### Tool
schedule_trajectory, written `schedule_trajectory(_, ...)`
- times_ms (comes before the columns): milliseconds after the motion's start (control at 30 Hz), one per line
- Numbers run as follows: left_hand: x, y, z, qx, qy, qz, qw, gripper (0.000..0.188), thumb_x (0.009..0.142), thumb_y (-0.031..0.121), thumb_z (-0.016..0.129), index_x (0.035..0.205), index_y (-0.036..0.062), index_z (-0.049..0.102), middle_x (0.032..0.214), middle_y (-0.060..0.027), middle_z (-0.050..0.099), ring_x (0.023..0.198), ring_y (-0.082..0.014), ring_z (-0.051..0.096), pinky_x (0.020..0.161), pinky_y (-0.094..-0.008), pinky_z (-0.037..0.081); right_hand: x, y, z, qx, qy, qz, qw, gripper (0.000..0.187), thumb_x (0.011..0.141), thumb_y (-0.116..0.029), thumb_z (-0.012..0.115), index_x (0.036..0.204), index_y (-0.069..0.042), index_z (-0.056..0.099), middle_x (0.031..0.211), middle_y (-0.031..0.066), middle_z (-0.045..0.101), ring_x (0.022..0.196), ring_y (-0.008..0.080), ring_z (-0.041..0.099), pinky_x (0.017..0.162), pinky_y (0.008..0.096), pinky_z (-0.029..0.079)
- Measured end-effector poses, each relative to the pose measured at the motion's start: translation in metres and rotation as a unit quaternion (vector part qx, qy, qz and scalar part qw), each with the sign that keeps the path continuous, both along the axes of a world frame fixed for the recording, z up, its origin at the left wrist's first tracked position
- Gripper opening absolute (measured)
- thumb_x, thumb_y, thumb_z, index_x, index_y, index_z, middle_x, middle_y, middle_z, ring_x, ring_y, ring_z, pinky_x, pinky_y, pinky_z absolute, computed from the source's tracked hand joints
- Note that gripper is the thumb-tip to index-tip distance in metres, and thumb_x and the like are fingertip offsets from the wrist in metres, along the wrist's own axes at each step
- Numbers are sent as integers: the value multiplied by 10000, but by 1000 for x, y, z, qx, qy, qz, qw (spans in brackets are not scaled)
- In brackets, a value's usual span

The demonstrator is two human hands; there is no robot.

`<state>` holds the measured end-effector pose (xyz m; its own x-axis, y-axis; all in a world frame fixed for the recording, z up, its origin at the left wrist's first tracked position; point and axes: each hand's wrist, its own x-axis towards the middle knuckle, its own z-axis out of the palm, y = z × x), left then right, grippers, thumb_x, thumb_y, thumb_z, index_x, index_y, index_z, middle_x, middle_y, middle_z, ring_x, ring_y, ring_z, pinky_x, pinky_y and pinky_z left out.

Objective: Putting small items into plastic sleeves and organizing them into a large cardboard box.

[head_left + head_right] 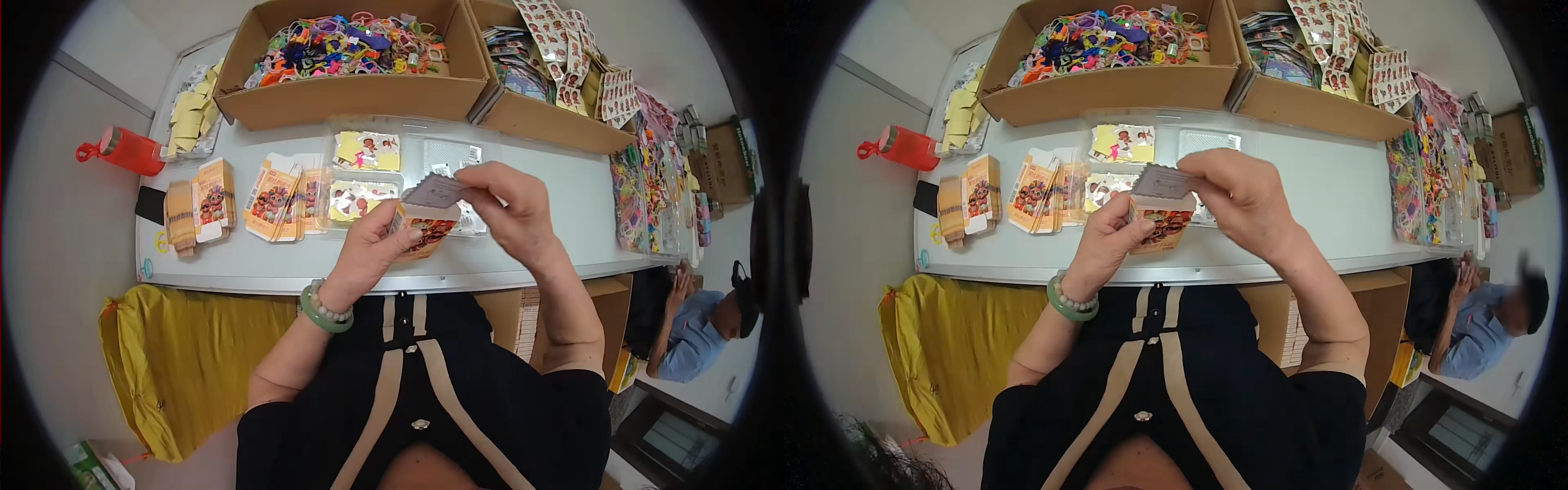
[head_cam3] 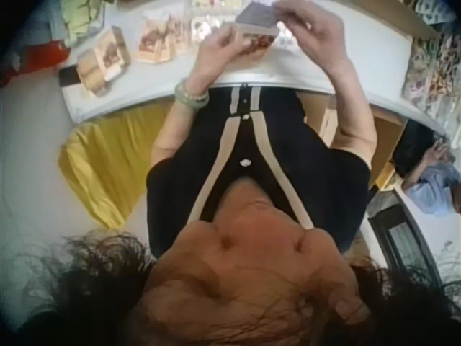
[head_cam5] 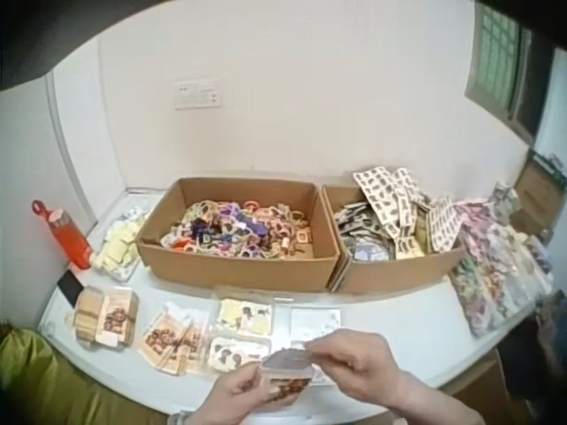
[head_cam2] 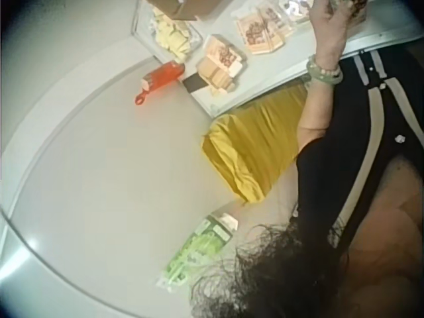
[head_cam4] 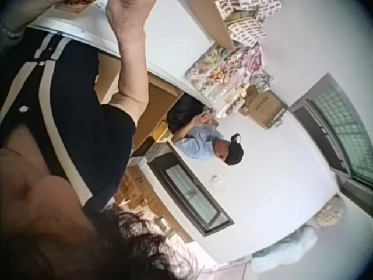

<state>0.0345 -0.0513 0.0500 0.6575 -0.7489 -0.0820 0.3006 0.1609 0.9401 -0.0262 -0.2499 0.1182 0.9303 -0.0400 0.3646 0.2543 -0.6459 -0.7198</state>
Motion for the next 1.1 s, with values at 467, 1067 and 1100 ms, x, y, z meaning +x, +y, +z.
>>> schedule_trajectory(467,-14,10,-11,83,-62,-112,988,360,936,148,520,1244,-23,448,1124,-63,554,1014,-105,522,895,-257,427,-23,19,-12,-178,55,76,980,159,713,6,629,857,-58,608,882,68,585,824,261,559,659,340,463)
schedule_trajectory(1067,-25,27,-32,16,100,-152,983,364,914,70,547,1264,-4,479,1147,-28,553,1062,-91,498,938,-252,403,10,-17,-103,-322,284,-17,903,111,787,-36,516,886,-7,556,905,155,572,799,352,606,713,441,493)
schedule_trajectory(1100,-25,28,-33,12,98,-149,984,369,914,71,547,1268,-4,477,1146,-28,555,1062,-91,497,940,-252,403,9,-19,-102,-322,291,-22,901,96,793,-50,521,868,-17,571,894,152,577,807,348,605,724,437,490)
